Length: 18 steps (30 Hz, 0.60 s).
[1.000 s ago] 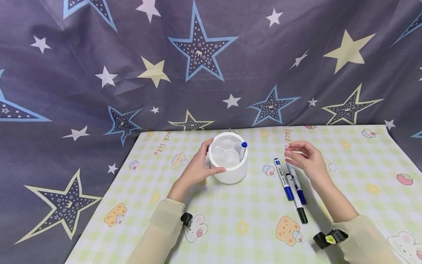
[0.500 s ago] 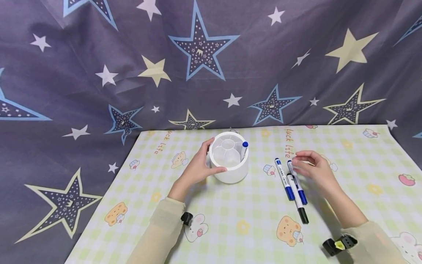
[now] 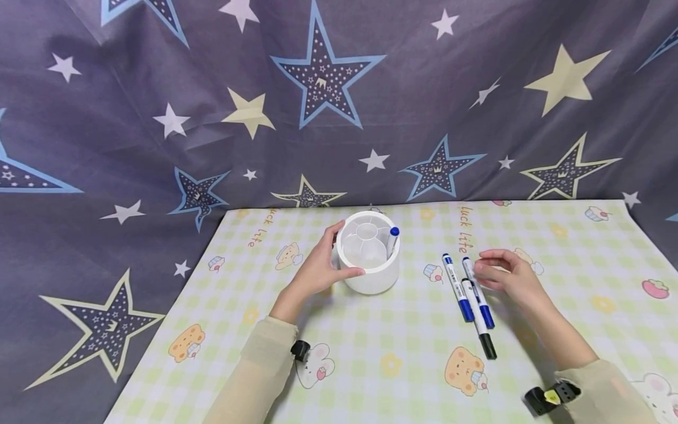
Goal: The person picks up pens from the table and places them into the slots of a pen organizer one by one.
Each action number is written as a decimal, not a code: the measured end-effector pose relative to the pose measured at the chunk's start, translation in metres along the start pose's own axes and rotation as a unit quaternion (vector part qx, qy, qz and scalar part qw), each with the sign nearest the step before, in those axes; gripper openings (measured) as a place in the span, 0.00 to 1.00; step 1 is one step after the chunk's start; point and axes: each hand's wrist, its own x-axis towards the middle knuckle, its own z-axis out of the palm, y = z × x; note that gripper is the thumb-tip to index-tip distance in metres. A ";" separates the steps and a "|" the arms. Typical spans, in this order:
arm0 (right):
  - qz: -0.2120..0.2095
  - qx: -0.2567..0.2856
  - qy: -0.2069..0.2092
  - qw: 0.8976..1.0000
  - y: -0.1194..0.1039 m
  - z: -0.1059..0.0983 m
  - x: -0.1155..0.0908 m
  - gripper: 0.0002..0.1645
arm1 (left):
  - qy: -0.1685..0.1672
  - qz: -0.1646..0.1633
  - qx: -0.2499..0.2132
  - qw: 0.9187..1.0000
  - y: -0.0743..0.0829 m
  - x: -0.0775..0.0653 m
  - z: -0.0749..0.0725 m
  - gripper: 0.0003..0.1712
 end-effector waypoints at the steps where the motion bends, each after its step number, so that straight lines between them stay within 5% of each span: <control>1: 0.004 -0.005 0.000 1.000 0.000 -0.001 0.000 0.15 | 0.000 -0.001 0.000 1.000 0.000 0.000 0.000 0.65; 10: 0.037 -0.094 -0.003 0.995 0.004 -0.006 0.001 0.28 | 0.001 0.004 0.001 1.000 0.001 -0.001 -0.001 0.65; 18: 0.052 -0.119 -0.014 0.991 0.007 -0.010 0.002 0.29 | 0.001 -0.001 0.007 1.000 0.002 -0.002 -0.001 0.65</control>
